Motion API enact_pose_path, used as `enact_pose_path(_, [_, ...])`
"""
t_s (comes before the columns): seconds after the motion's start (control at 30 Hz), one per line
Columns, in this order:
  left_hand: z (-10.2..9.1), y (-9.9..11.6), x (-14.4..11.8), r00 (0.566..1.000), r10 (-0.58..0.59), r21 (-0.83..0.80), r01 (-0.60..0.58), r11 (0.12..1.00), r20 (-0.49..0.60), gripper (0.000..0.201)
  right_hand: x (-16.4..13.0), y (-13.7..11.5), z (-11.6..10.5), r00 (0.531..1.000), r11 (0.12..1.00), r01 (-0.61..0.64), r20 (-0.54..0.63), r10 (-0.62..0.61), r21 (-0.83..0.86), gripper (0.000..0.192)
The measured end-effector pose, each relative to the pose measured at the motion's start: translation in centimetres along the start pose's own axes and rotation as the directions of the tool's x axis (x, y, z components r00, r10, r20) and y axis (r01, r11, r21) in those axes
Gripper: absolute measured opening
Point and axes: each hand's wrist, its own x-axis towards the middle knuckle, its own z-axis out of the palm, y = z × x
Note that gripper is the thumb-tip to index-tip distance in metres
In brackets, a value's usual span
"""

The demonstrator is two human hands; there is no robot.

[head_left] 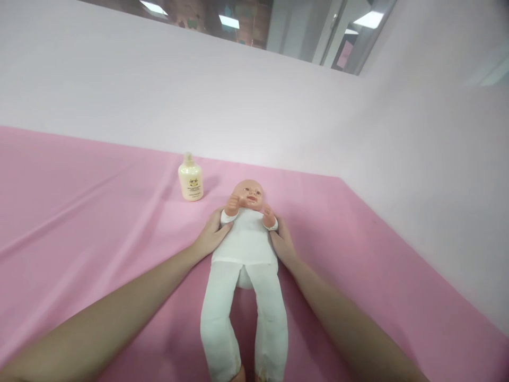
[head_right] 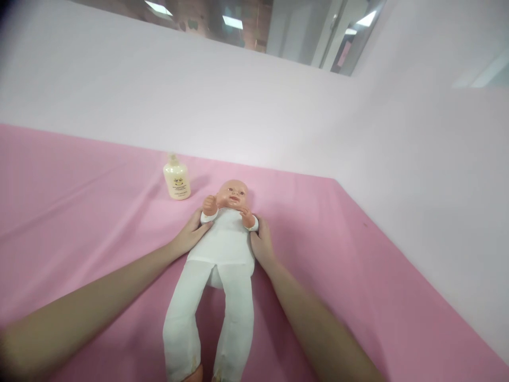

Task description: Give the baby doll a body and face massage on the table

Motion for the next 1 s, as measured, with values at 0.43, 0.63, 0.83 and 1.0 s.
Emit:
enact_pose_path(0.43, [-0.03, 0.19, 0.00, 1.000, 0.003, 0.009, -0.003, 1.000, 0.005, 0.045, 0.02, -0.05, 0.02, 1.000, 1.000, -0.008, 0.001, 0.008, 0.013, 0.051])
enact_pose_path(0.63, [-0.02, 0.23, 0.05, 1.000, 0.000, 0.014, 0.000, 1.000, 0.008, 0.044, 0.05, 0.19, 0.03, 1.000, 1.000, -0.005, 0.001, 0.005, 0.014, 0.050])
enact_pose_path(0.83, [-0.07, 0.46, 0.02, 1.000, -0.010, 0.018, 0.010, 1.000, 0.010, 0.046, 0.06, 0.03, -0.01, 1.000, 1.000, -0.007, 0.003, 0.007, 0.011, 0.049])
enact_pose_path(1.0, [-0.04, 0.42, -0.01, 1.000, -0.007, 0.021, 0.007, 1.000, 0.002, 0.047, 0.15, 0.04, -0.05, 1.000, 1.000, 0.003, 0.006, -0.003, 0.002, 0.051])
